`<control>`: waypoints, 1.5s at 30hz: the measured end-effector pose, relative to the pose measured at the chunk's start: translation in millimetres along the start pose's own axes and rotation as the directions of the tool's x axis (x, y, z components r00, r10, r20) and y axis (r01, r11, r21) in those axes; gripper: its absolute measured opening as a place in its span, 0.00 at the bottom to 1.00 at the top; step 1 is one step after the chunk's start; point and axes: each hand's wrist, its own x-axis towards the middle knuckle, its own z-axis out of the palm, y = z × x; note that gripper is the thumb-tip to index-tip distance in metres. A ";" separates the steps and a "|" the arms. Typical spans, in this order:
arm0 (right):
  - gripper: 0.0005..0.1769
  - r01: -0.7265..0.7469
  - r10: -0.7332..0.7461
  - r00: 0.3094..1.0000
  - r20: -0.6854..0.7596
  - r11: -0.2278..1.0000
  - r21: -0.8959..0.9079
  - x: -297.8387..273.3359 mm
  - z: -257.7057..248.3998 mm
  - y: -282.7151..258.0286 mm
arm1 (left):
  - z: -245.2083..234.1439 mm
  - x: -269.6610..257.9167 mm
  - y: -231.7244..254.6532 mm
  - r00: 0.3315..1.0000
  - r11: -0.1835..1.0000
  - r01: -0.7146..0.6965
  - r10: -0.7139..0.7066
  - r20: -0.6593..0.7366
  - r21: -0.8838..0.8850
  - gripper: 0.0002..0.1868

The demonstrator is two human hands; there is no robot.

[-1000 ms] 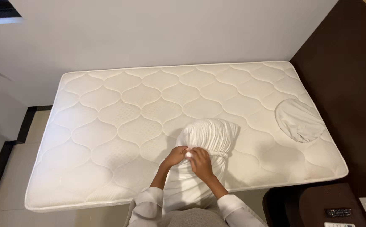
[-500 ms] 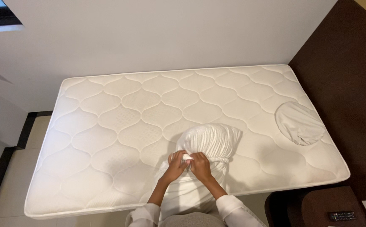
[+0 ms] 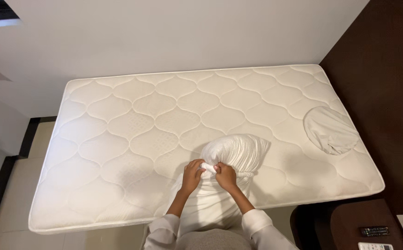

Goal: The person puts a white pillowcase onto a pillow by hand, stuffing the pillow into the opening and smoothing the fabric on top of a mattress.

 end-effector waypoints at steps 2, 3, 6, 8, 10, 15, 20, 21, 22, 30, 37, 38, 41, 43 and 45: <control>0.17 0.049 -0.047 0.998 -0.030 0.996 0.076 -0.9 -5.3 8.4 | 6.9 7.0 -6.3 0.995 0.987 -0.012 -0.003 0.095 0.159 0.17; 0.17 0.050 -0.048 0.998 -0.034 0.996 0.078 -2.5 -9.8 16.1 | 8.6 10.8 -1.9 0.995 0.987 -0.015 0.000 0.096 0.160 0.17; 0.13 0.349 -0.289 0.923 -0.254 0.906 0.240 -3.9 -22.3 34.7 | 17.3 24.4 7.7 0.984 0.968 -0.113 0.078 0.161 0.223 0.16; 0.09 0.438 -0.373 0.801 -0.467 0.898 0.034 -10.7 -38.0 45.9 | 35.9 33.3 15.9 0.967 0.954 -0.171 0.114 0.229 0.245 0.14; 0.09 0.448 -0.394 0.735 -0.551 0.893 -0.041 -19.0 -43.5 48.5 | 51.8 36.6 21.1 0.962 0.943 -0.184 0.114 0.250 0.279 0.15; 0.04 0.382 -0.441 0.615 -0.654 0.892 -0.242 -59.0 -68.8 46.4 | 100.8 41.1 57.6 0.943 0.926 -0.228 0.134 0.304 0.300 0.20; 0.09 0.469 -0.538 0.549 -0.639 0.832 -0.297 -85.5 -87.5 74.5 | 166.4 51.6 73.2 0.882 0.912 -0.325 0.198 0.427 0.249 0.23; 0.09 0.447 -0.521 0.555 -0.648 0.844 -0.296 -88.0 -92.2 80.4 | 173.3 53.8 75.8 0.871 0.913 -0.334 0.203 0.448 0.236 0.23; 0.11 0.422 -0.488 0.590 -0.643 0.865 -0.270 -89.2 -97.7 87.2 | 180.8 56.0 78.0 0.862 0.929 -0.305 0.176 0.476 0.210 0.24; 0.16 0.369 -0.456 0.724 -0.517 0.890 -0.269 -69.4 -134.5 176.0 | 241.5 55.9 109.7 0.920 0.999 -0.049 0.052 0.387 -0.018 0.16; 0.16 0.418 -0.385 0.783 -0.489 0.907 -0.046 -59.2 -179.0 234.8 | 233.8 46.8 162.8 0.947 0.978 -0.208 0.205 0.248 -0.014 0.19; 0.14 0.417 -0.367 0.790 -0.491 0.909 -0.009 -62.7 -178.4 243.5 | 225.8 38.2 165.1 0.932 0.936 -0.332 0.307 0.194 0.116 0.20; 0.12 0.438 -0.362 0.788 -0.498 0.898 0.039 -53.7 -181.0 261.1 | 252.8 23.5 133.5 0.960 0.960 -0.231 0.198 0.197 0.158 0.19; 0.13 0.448 -0.365 0.769 -0.524 0.893 0.036 -40.1 -180.2 281.1 | 275.5 24.1 133.3 0.973 0.959 -0.195 0.164 0.160 0.205 0.18; 0.16 0.437 -0.350 0.763 -0.544 0.899 0.035 -47.2 -180.2 293.7 | 294.8 17.9 136.5 0.983 0.960 -0.151 0.120 0.139 0.237 0.17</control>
